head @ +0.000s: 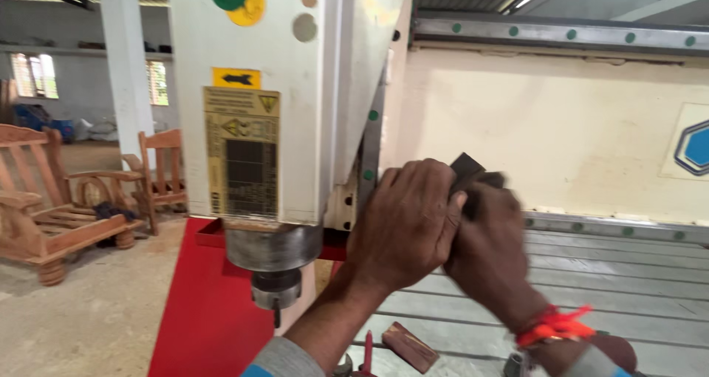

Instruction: The person wipes the surface and components of a CNC machine using a cloth and a piece of sandpaper.

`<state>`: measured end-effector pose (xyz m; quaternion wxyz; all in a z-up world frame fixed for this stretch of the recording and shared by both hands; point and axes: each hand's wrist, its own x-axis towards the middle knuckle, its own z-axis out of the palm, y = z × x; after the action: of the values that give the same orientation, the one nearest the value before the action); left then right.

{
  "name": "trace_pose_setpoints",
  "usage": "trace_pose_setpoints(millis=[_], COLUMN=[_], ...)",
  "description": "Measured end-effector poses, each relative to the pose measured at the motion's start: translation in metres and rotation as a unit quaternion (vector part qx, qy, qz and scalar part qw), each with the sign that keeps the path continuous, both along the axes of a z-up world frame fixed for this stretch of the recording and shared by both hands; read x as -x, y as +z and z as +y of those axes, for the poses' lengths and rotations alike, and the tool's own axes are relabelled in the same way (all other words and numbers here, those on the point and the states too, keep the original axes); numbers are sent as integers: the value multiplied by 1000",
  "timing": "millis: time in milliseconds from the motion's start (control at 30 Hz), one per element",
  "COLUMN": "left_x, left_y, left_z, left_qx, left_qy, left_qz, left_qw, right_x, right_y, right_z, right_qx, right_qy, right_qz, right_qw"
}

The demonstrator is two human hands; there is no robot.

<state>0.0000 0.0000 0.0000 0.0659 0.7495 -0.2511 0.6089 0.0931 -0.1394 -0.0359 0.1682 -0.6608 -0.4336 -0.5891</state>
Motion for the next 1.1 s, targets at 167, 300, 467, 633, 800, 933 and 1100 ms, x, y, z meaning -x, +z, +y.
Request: trace_pose_setpoints(millis=[167, 300, 467, 633, 800, 933, 1100], left_x=[5, -7, -8, -17, -27, -37, -38], left_y=[2, 5, 4, 8, 5, 4, 0], left_z=[-2, -8, -20, -36, -52, -63, -68], left_qx=[5, -1, 1, -1, 14, 50, 27], left_qy=[23, 31, 82, 112, 178, 213, 187], left_qz=[17, -4, 1, 22, 38, 92, 30], left_qw=[1000, 1000, 997, 993, 983, 971, 982], right_x=[3, -9, -26, -51, -101, -151, -206], right_y=[9, 16, 20, 26, 22, 14, -6], right_z=[20, 7, -14, -83, -189, -266, -346], right_qx=[43, 108, 118, 141, 122, 152, 175], right_qy=[-15, -27, -51, -59, -92, -162, -200], right_qz=[-101, -81, -107, -95, -130, -136, -106], right_qw=[994, 990, 986, 984, 980, 965, 958])
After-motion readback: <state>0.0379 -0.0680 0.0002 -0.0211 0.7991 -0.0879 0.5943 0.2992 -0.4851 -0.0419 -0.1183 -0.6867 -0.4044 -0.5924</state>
